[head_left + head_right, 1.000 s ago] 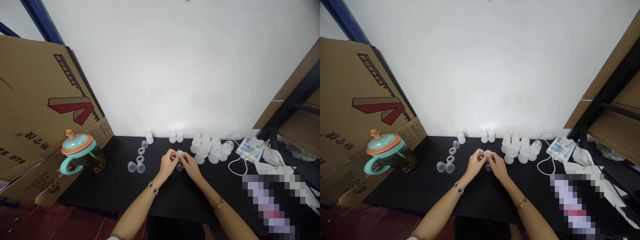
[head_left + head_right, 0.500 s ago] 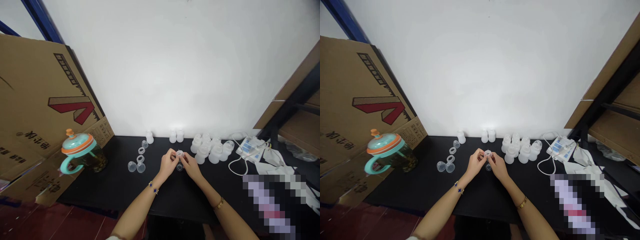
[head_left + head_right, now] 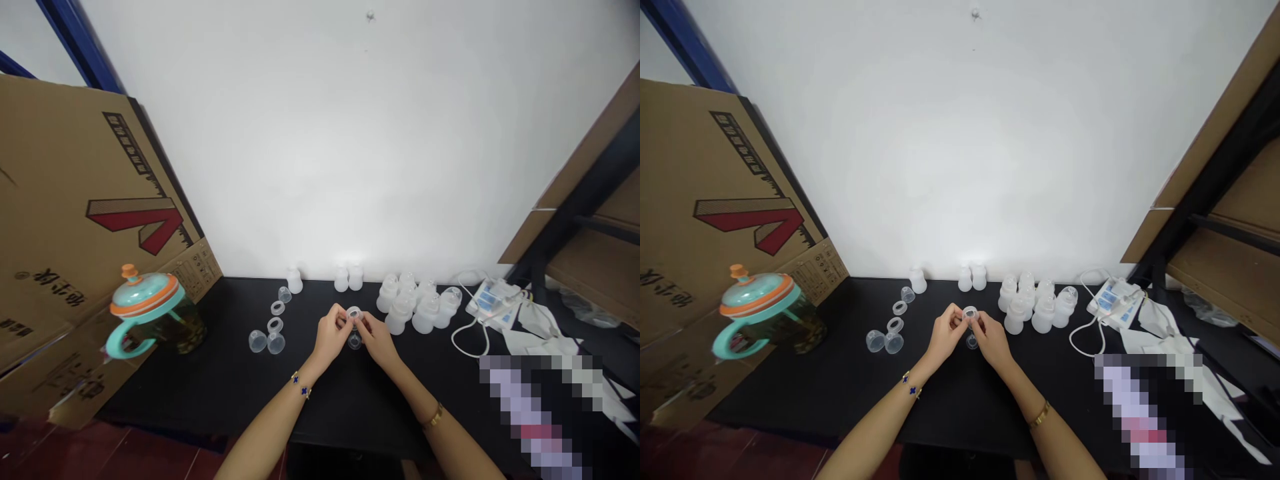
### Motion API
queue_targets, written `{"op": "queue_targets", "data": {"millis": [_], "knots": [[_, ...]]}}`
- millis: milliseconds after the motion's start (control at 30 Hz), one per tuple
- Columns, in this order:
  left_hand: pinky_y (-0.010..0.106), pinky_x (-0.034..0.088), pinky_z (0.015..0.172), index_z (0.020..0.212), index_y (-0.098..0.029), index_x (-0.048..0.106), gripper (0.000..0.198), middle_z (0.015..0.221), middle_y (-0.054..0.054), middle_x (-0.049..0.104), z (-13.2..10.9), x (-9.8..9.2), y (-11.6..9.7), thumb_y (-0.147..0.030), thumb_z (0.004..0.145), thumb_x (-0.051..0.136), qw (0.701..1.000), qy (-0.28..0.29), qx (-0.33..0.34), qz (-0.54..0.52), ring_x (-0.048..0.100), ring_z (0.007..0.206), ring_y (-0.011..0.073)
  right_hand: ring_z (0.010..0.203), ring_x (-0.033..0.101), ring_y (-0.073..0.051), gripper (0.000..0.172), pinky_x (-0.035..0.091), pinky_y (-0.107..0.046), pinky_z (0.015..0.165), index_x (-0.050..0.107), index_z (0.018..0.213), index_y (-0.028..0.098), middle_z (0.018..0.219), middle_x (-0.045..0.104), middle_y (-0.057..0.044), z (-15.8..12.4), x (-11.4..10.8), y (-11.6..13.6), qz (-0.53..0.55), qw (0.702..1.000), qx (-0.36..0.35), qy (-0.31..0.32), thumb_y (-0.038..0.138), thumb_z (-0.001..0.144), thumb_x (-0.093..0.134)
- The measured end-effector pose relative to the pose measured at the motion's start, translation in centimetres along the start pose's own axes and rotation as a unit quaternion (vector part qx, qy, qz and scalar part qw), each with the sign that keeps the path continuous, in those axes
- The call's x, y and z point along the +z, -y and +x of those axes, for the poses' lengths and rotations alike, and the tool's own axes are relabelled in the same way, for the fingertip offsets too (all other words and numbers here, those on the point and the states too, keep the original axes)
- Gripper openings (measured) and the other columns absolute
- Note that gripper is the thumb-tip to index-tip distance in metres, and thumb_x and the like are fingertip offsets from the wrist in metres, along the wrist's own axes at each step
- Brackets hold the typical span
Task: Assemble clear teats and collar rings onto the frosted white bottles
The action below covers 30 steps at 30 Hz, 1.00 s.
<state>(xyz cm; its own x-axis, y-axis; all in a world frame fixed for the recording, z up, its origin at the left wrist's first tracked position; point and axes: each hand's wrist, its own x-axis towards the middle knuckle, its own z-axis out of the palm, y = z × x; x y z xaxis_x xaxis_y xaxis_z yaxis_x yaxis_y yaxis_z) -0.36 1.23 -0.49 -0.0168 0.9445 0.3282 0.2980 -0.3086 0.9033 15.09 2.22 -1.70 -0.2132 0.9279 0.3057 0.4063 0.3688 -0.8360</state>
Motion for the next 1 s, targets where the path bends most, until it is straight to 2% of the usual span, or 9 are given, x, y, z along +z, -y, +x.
{"op": "queue_targets", "data": {"millis": [367,600,1000], "knots": [[0.022,0.044,0.057,0.087,-0.021,0.055,0.021,0.073,-0.002,0.065,-0.17,0.13,-0.09,-0.041,0.092,0.059,1.0,-0.001,0.018,0.017,0.061,0.062,0.0136,0.061,0.058,-0.017,0.034,0.043,-0.026,0.053,0.063,0.096,0.022,0.072,0.063,0.0,-0.15,-0.29,0.42,0.029,1.0,-0.007,0.003,0.05,0.1,0.044],[0.023,0.045,0.059,0.087,-0.022,0.053,0.019,0.073,-0.001,0.065,-0.29,0.22,-0.16,-0.04,0.093,0.058,0.999,-0.001,0.034,0.009,0.063,0.064,0.0144,0.06,0.057,-0.018,0.033,0.041,-0.026,0.053,0.06,0.091,0.023,0.07,0.062,0.0,-0.2,-0.32,0.65,0.012,1.0,-0.016,-0.002,0.05,0.1,0.043],[0.023,0.044,0.058,0.085,-0.022,0.055,0.016,0.071,-0.002,0.066,-0.23,0.3,-0.06,-0.036,0.09,0.06,1.0,-0.007,0.025,0.017,0.063,0.062,0.0142,0.063,0.058,-0.018,0.032,0.043,-0.026,0.056,0.061,0.092,0.022,0.072,0.061,0.0,-0.04,-0.11,0.13,0.013,1.0,-0.015,-0.001,0.05,0.099,0.046]]}}
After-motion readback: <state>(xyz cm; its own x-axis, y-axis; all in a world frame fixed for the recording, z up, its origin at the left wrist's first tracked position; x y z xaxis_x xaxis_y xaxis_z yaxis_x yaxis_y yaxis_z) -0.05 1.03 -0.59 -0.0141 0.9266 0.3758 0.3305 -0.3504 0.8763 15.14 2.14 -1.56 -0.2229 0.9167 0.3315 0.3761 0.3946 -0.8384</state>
